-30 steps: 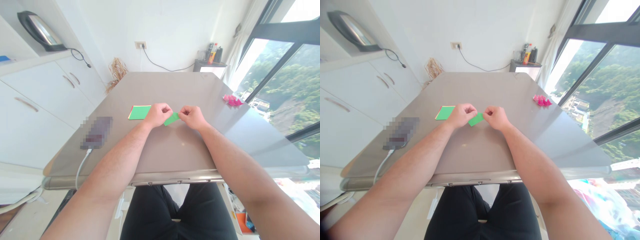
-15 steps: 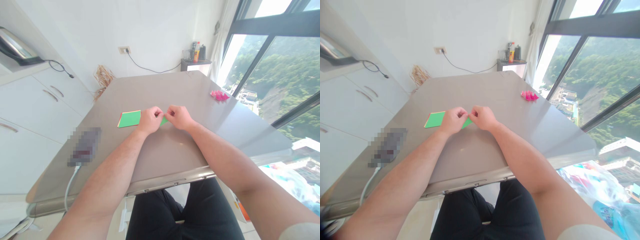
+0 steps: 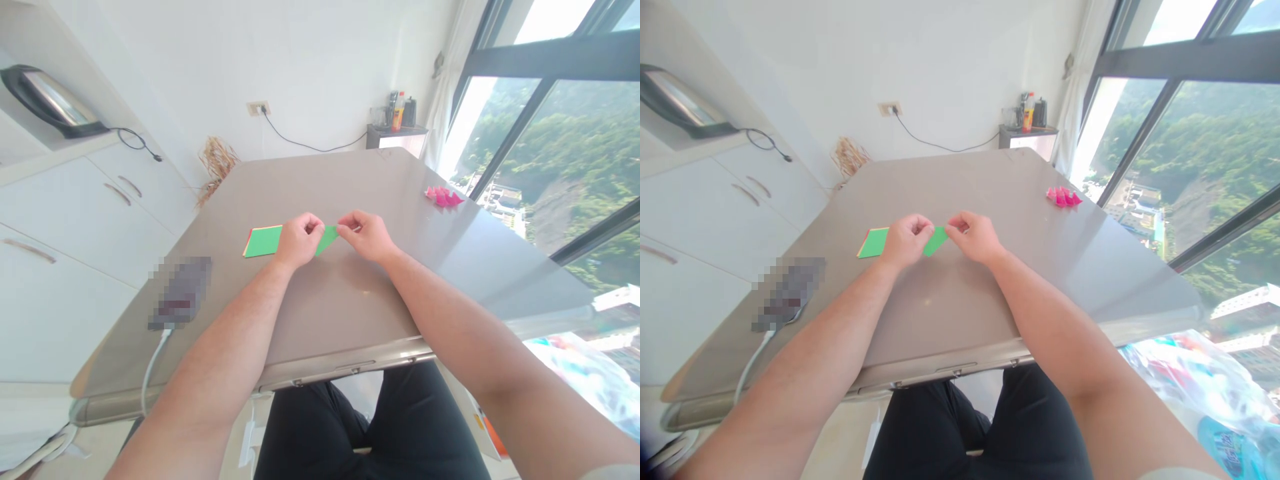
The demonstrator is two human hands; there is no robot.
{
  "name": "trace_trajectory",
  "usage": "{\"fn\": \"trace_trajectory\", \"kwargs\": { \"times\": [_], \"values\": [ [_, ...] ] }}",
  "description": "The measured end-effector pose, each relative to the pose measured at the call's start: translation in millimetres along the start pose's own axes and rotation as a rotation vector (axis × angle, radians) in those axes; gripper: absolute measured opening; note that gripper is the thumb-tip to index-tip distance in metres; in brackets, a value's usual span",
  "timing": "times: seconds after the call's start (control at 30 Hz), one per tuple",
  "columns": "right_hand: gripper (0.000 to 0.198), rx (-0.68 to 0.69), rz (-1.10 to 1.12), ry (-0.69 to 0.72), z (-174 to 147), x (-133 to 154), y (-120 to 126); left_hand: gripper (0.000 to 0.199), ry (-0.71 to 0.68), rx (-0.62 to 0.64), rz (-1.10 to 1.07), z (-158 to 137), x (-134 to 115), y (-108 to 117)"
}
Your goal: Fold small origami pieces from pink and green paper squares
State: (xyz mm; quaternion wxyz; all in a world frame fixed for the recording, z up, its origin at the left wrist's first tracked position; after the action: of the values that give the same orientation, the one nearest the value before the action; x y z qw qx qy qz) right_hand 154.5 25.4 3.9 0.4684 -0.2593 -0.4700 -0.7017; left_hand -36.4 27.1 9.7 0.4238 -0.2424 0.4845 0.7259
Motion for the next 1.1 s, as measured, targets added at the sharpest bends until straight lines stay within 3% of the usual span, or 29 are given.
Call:
{"fn": "trace_trajectory", "kwargs": {
  "times": [0.13,0.37,0.67,0.83,1.0,1.1],
  "values": [
    [0.014,0.011,-0.088,-0.028,-2.2,3.1,-4.8,0.012,-0.001,0.027,-0.048,-3.2,-6.7,-6.8],
    [0.015,0.034,-0.131,0.064,-2.8,5.4,-5.5,0.015,-0.063,0.086,0.038,-1.7,-6.6,-8.2],
    [0.015,-0.043,0.048,-0.087,1.7,4.3,2.5,0.015,-0.032,0.090,0.021,0.3,-2.9,-3.2],
    [0.018,-0.049,0.180,-0.130,2.3,3.3,3.5,0.016,0.038,0.085,-0.071,-1.3,-3.7,-6.5],
    [0.022,0.013,0.206,-0.122,3.0,-0.6,1.9,0.026,0.108,0.268,-0.155,-5.0,-5.3,-11.1],
    [0.039,-0.011,0.259,-0.033,3.1,-2.6,0.7,0.023,0.272,0.184,-0.413,-2.3,-3.6,-12.2]
  ]
}}
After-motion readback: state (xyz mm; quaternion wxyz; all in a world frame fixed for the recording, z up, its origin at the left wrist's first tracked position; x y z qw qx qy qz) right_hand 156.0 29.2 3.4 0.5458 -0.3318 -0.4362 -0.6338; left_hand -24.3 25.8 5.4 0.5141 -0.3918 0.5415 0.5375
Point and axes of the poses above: each hand's wrist, its own z-axis towards the middle knuckle, its own y-axis out of the back of the hand, x = y × z, the point moved 1 cm from there along z, towards the middle knuckle, and after that the axes turned 1 degree about -x, right-handed, at the moved point
